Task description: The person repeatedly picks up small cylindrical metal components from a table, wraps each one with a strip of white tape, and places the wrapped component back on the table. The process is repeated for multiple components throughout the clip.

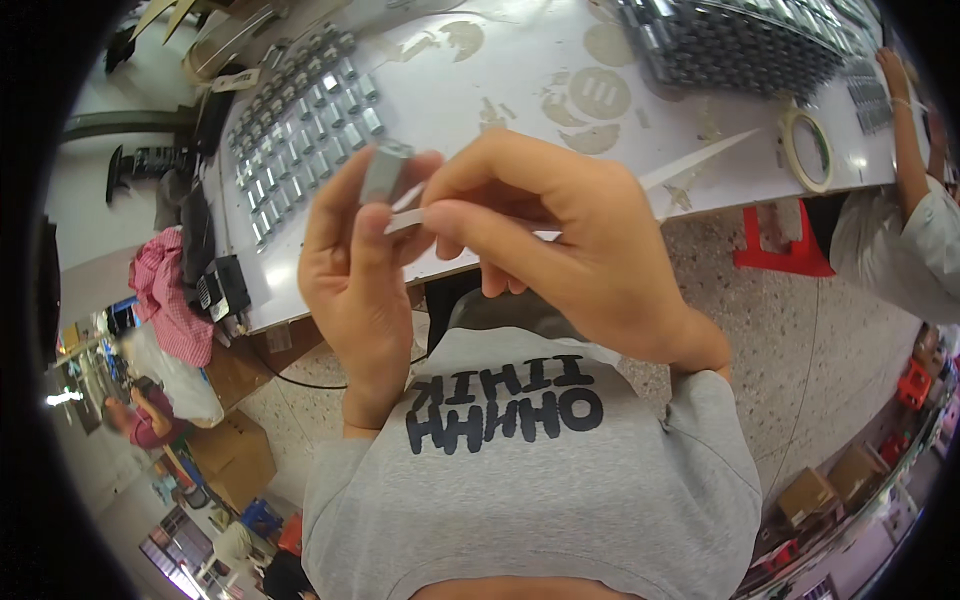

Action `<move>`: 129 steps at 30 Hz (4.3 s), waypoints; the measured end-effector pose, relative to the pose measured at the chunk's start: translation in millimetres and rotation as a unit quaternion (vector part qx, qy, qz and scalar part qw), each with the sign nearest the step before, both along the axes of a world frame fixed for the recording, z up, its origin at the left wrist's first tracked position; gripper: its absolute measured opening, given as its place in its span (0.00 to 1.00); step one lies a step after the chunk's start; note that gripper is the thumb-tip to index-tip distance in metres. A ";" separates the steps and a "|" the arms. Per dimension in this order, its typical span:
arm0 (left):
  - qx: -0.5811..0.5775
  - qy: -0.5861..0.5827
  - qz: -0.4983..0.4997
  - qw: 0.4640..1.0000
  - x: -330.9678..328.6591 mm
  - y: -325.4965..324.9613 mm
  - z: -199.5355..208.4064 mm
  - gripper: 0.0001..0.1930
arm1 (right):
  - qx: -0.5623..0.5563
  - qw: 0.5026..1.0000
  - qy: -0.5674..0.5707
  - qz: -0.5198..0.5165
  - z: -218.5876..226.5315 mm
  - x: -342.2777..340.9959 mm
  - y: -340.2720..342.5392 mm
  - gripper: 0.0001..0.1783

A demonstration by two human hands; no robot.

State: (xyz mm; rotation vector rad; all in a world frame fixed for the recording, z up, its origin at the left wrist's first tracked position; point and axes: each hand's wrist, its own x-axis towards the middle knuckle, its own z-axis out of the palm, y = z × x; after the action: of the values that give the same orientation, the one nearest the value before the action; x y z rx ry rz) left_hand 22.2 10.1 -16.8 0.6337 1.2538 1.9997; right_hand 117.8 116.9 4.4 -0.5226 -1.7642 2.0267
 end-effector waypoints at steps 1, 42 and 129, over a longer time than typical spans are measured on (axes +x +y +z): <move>0.007 0.024 0.013 1.000 1.5 0.9 -2.1 0.16 | 0.003 1.000 0.003 0.001 -1.2 0.5 0.7 0.03; -0.048 0.474 0.119 0.871 5.4 4.4 -11.7 0.17 | 0.219 0.975 0.038 0.024 -16.2 -4.7 24.9 0.10; 0.002 0.152 -0.012 0.988 14.5 26.6 4.7 0.22 | 0.111 0.992 0.050 0.039 -6.5 18.6 37.5 0.03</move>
State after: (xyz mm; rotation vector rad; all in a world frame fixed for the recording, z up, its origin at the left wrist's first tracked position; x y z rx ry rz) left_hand 36.7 36.7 -12.1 0.9798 1.4112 1.9363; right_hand 136.5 154.5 -2.1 -0.2824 -1.9440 1.8400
